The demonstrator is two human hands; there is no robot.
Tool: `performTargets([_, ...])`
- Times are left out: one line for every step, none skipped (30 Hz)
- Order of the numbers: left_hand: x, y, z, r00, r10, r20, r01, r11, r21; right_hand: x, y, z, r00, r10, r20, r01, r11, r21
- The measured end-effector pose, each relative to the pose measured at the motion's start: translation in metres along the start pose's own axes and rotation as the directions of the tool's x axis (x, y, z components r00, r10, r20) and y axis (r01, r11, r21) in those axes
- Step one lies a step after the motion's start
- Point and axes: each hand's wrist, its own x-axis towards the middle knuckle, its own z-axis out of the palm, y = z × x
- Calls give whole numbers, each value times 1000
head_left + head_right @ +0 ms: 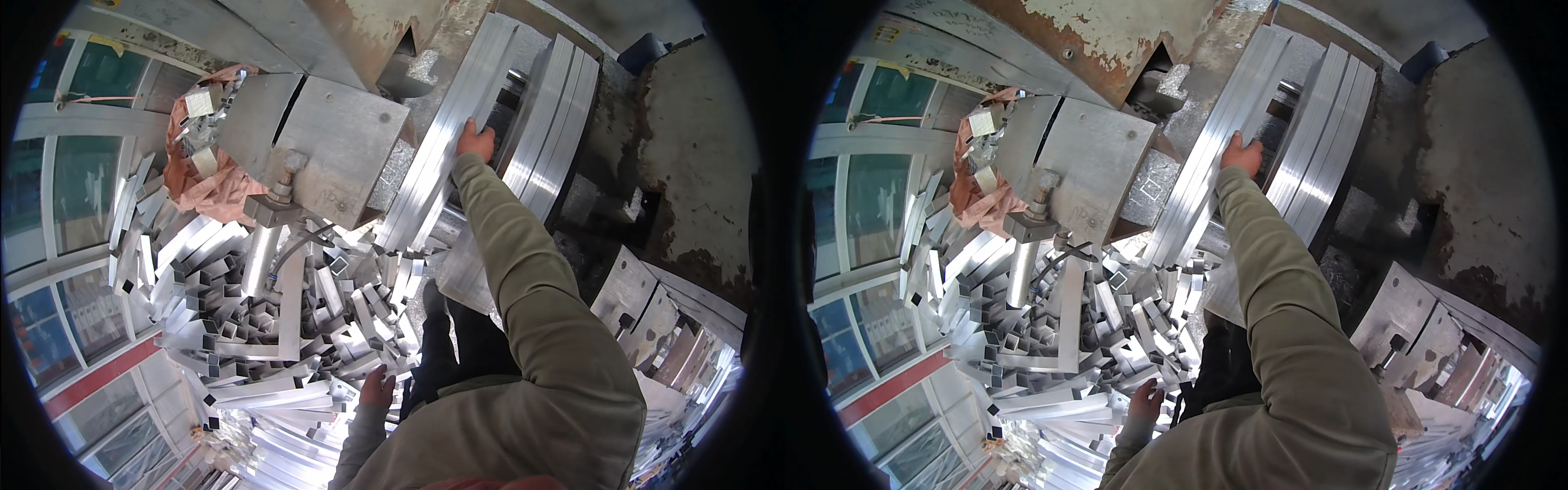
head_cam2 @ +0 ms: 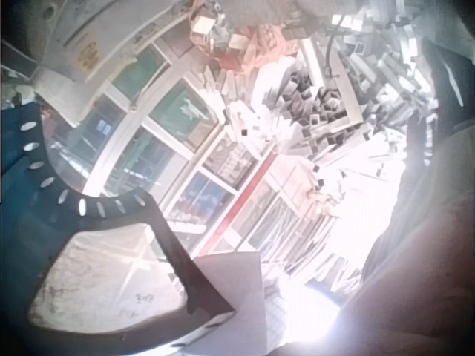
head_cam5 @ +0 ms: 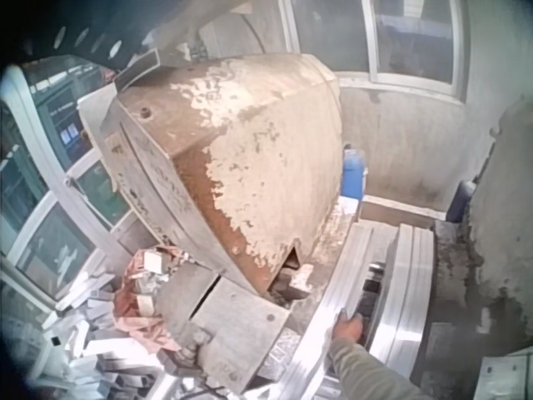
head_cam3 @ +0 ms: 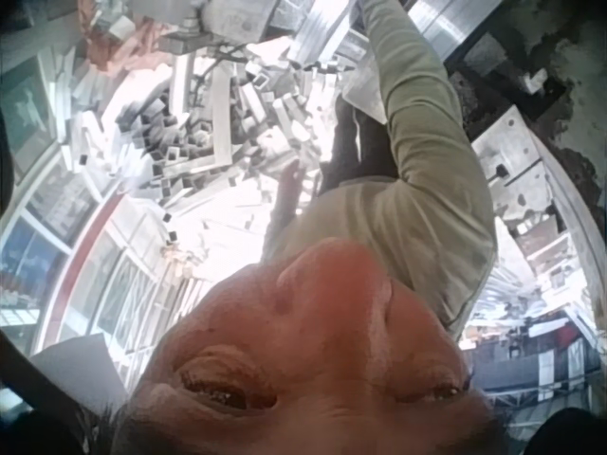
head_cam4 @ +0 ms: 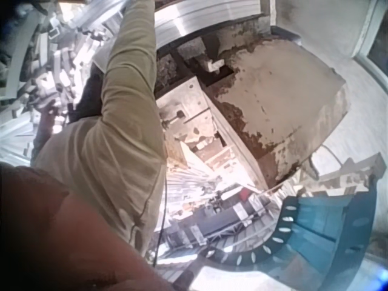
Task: The person repeatedly picks up long aluminum profiles, places them into a cutting machine, operates the cutting mechanism, and removes the cut pieces. The cut pieces are dropped onto a pile on the floor.
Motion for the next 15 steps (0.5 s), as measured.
performTargets([1,0,0,1000,4,4,-4,1000,-6,-1,-3,0,1000,-13,-18,13,1000,-6])
performTargets([2,0,0,1000,9,7,-9,1000,-11,-2,-5,-1,999,-36,0,35,999,-15])
performTargets([2,-1,1,1000,3,1,-3,1000,-16,-6,-7,-5,998,-58,22,58,998,-24])
performTargets([4,-2,2,1000,-3,-6,3,1000,-21,-11,-10,-8,996,-80,44,82,996,-32])
performTargets([4,-3,4,1000,-9,-13,9,1000,-25,-17,-9,-9,992,-121,33,122,992,-17])
performTargets([5,-5,3,1000,-3,-11,3,1000,-25,-23,-8,-11,987,-160,18,160,987,-1])
performTargets([6,-6,3,1000,2,-9,-3,1000,-24,-29,-8,-12,980,-198,3,198,980,14])
performTargets([6,-7,3,1000,7,-8,-8,1000,-23,-33,-9,-13,988,-149,42,150,988,-41])
performTargets([6,-3,1,1000,7,-11,-7,1000,-21,-41,-14,-17,992,-96,82,104,990,-99])
performTargets([5,1,-1,1000,6,-15,-7,1000,-19,-45,-18,-19,992,-41,119,60,986,-159])
performTargets([5,3,-2,1000,5,-18,-6,1000,-17,-46,-15,-15,990,-71,124,90,983,-160])
performTargets([4,2,-2,1000,9,-23,-10,1000,-19,-45,-14,-14,987,-99,125,119,980,-162])
performTargets([4,-2,-1,1000,14,-28,-14,1000,-22,-46,-13,-14,984,-128,126,148,975,-164])
performTargets([4,-5,-1,999,18,-33,-19,1000,-24,-48,-12,-13,983,-113,147,139,974,-177])
performTargets([4,-7,1,999,18,-29,-19,1000,-23,-53,-17,-16,981,-100,168,132,972,-192])
